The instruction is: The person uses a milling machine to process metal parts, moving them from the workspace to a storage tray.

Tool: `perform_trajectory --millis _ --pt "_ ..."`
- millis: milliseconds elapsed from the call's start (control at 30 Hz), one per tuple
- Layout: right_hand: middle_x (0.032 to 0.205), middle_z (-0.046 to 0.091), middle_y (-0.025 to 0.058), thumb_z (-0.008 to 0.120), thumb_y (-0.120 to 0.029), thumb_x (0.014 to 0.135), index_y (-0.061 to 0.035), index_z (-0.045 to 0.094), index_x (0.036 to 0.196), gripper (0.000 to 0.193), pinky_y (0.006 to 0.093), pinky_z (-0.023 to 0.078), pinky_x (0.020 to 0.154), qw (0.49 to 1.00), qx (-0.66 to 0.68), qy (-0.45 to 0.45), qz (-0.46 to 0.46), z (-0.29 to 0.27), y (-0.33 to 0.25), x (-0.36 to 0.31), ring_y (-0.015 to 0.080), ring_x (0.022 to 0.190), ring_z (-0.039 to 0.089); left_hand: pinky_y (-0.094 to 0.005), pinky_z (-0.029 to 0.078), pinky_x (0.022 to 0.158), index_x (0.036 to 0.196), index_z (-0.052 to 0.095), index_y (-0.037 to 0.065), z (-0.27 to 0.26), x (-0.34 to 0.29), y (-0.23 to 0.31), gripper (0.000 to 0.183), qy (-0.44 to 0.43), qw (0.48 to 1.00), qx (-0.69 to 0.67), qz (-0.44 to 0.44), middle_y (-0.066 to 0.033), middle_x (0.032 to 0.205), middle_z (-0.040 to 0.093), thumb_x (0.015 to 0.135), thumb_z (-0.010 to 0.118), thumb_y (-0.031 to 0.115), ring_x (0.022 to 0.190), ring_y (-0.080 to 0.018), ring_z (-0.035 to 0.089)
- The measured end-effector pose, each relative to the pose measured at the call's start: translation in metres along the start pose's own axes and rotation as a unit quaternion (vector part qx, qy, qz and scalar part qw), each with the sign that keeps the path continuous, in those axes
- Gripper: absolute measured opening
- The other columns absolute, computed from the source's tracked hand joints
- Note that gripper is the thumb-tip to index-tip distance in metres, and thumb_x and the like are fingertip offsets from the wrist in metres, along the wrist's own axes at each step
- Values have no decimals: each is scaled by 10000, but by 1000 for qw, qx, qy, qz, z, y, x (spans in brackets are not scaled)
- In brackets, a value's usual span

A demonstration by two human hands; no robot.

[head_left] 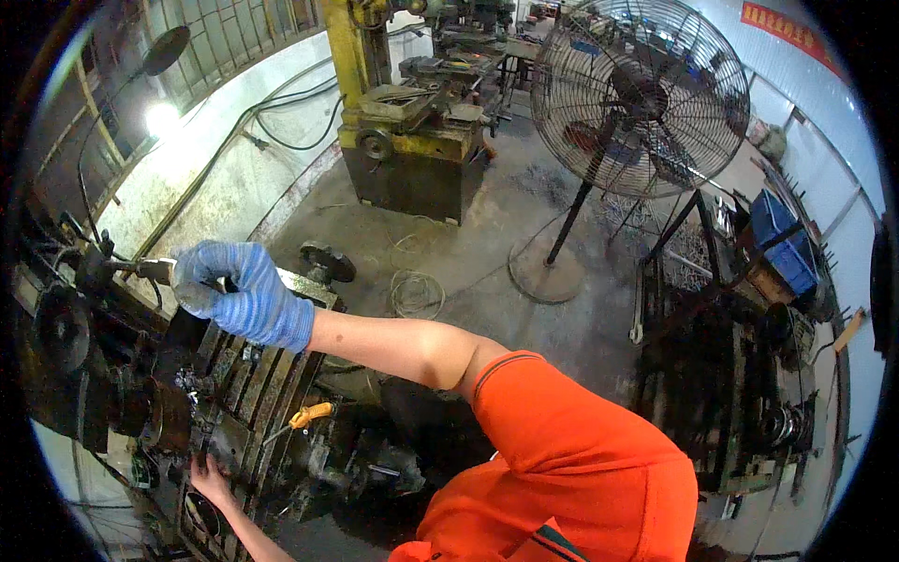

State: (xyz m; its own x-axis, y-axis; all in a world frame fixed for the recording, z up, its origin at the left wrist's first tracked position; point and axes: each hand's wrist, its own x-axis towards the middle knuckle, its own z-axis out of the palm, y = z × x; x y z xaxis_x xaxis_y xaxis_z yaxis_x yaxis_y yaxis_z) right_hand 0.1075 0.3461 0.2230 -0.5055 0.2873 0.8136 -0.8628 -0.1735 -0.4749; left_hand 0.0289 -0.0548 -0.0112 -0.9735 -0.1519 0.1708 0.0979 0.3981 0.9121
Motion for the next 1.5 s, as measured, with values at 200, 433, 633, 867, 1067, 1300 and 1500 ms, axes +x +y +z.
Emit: perform_trajectory --millis 200,433,633,867,1067,1300,1500 --pt "744 578 18 634 -75 781 1 597 792 86 234 431 608 999 11 -6 42 -5 -1 -9 89 663 510 -278 429 480 1134 501 -46 -51 -91 13 338 31 996 89 4 -126 872 596 860 542 147 623 -137 551" --pt "842 599 49 623 -43 776 3 590 755 60 255 440 642 999 39 -29 24 -13 5 -16 102 718 520 -333 455 796 1103 573 11 -69 -208 114 385 106 974 183 80 -187 1060 581 780 639 209 908 -185 555" --pt "926 598 85 639 -51 755 -16 566 690 104 309 427 738 998 -30 -32 48 -18 8 -25 157 826 532 -329 457 771 1080 573 4 -44 -214 114 373 100 979 170 45 -177 1030 587 782 632 220 881 -183 560" --pt "821 605 90 649 -101 752 -27 574 681 128 326 401 847 994 -105 -38 1 -26 14 -33 220 966 555 -325 459 742 1052 574 -4 -20 -212 120 361 74 985 152 39 -165 995 593 785 625 233 850 -181 565" --pt "787 602 72 641 -91 759 -13 594 718 99 311 417 806 994 -98 -30 33 -21 4 -34 183 932 549 -321 461 717 1029 575 -11 1 -213 130 355 51 990 120 46 -156 965 598 787 619 244 822 -178 570" --pt "780 606 38 651 -82 764 9 621 850 129 238 442 637 996 -84 -9 20 -22 3 -20 66 680 502 -317 464 687 1002 576 -20 6 -217 138 350 49 993 99 52 -144 930 604 790 612 257 791 -176 575" --pt "811 643 47 669 -77 707 -18 635 899 204 269 458 746 987 -154 -41 -4 4 4 -16 131 813 573 -313 466 662 978 577 -27 -102 -290 111 350 218 966 136 -15 -134 899 609 792 606 268 764 -174 580"
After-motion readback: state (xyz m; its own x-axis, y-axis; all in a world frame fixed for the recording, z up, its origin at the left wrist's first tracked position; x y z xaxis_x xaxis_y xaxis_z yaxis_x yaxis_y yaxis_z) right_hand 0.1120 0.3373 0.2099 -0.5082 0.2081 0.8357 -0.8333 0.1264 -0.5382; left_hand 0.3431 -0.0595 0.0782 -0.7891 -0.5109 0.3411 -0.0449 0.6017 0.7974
